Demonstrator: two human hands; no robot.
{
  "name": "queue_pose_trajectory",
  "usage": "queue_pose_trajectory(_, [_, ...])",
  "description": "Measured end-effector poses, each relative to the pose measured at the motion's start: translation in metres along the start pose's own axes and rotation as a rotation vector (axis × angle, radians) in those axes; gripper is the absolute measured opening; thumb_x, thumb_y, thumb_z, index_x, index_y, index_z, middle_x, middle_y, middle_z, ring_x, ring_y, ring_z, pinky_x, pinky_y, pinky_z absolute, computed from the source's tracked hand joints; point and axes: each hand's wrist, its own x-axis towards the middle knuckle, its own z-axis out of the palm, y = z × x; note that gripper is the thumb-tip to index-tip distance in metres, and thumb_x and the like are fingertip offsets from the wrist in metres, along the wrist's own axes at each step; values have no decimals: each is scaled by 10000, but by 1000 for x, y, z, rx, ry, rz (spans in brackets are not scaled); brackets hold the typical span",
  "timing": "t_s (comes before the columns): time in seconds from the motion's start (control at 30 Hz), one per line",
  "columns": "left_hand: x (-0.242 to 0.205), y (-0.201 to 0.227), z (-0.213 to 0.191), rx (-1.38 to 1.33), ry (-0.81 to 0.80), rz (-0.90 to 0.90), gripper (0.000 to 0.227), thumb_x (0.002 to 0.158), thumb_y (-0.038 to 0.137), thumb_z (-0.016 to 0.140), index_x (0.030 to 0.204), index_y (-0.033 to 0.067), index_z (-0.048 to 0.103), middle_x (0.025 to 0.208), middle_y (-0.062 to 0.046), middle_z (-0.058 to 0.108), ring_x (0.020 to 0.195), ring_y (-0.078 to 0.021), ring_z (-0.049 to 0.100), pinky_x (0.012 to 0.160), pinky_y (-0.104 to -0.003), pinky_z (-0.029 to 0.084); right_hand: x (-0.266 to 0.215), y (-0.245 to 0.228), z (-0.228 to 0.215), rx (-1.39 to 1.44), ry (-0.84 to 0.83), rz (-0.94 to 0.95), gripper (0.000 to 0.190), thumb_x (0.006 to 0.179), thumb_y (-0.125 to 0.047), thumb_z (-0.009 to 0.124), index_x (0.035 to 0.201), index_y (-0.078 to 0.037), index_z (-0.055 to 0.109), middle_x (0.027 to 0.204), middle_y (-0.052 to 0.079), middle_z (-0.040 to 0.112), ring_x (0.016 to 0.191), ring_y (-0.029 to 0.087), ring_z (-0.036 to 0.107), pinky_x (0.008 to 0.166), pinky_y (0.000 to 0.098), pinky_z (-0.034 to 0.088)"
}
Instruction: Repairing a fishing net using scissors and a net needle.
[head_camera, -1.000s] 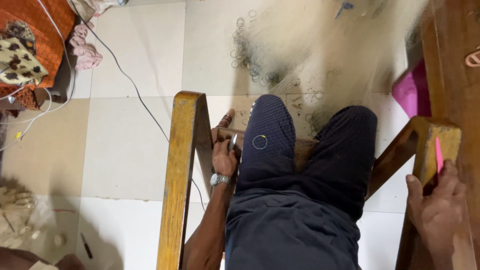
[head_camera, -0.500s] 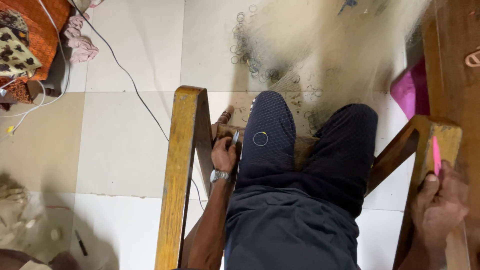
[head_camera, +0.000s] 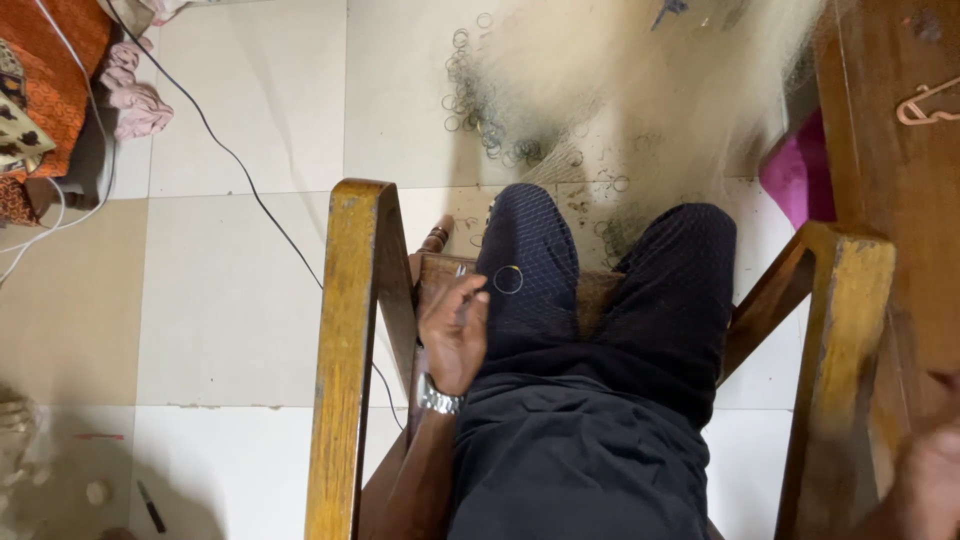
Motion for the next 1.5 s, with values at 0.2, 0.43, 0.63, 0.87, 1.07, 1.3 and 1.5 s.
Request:
queue_pose_trajectory(0.2, [-55,-71,40,282,-269,260,456,879,275,548,1261,29,515,1231,-322,465,1157,-472,437,1030,-513,288,29,22,-20,-905,319,-845,514,931,-615,561,1202,-194,443,990,148,568,801,180,584,656,242,464])
queue_pose_trajectory(0.43, [-63,-89,43,480,-371,122,525,841,391,573,1319,192,488,1394,-189,377,1234,-470,349,954,-562,330,81,30,-50,-1984,876,-1754,121,995,31,498,1081,93,439,787,300,549,633,340,561,635,341,443])
queue_pose_trajectory(0.63, [-47,-51,47,245,-286,90,406,802,191,646,1195,103,590,1261,-177,502,1173,-395,449,985,-464,355,108,-8,-91,-1923,1049,-1360,122,918,24,490,1017,35,561,724,143,621,533,157,528,486,238,427])
queue_pose_trajectory(0.87, [-30,-6,118,-373,-453,-335,167,784,4,643,902,100,711,792,-55,707,784,-184,678,722,-304,542,96,-18,-87,-1957,1221,-1233,102,875,44,538,945,25,609,755,123,648,607,154,583,551,253,477])
queue_pose_trajectory(1.07, [-73,-56,198,-604,-465,-887,230,779,-104,520,939,6,643,881,-101,630,796,-141,610,688,-208,525,81,-23,-110,-1958,1343,-1192,124,882,35,526,959,16,622,725,118,629,590,149,547,547,278,461])
queue_pose_trajectory(1.3, [-76,-49,197,-670,-452,-1052,186,797,-49,540,977,-20,575,944,-141,601,798,-183,634,658,-214,538,97,-24,-113,-1965,1384,-1130,102,859,-5,566,916,-24,647,633,99,606,554,135,523,515,285,449])
queue_pose_trajectory(1.5, [-73,-55,221,-555,-529,-1114,446,730,220,761,1057,-14,567,780,-150,629,523,-158,615,405,-212,521,94,-36,-139,-1889,1379,-1144,100,867,-36,562,927,-23,641,709,100,635,584,141,558,571,287,468])
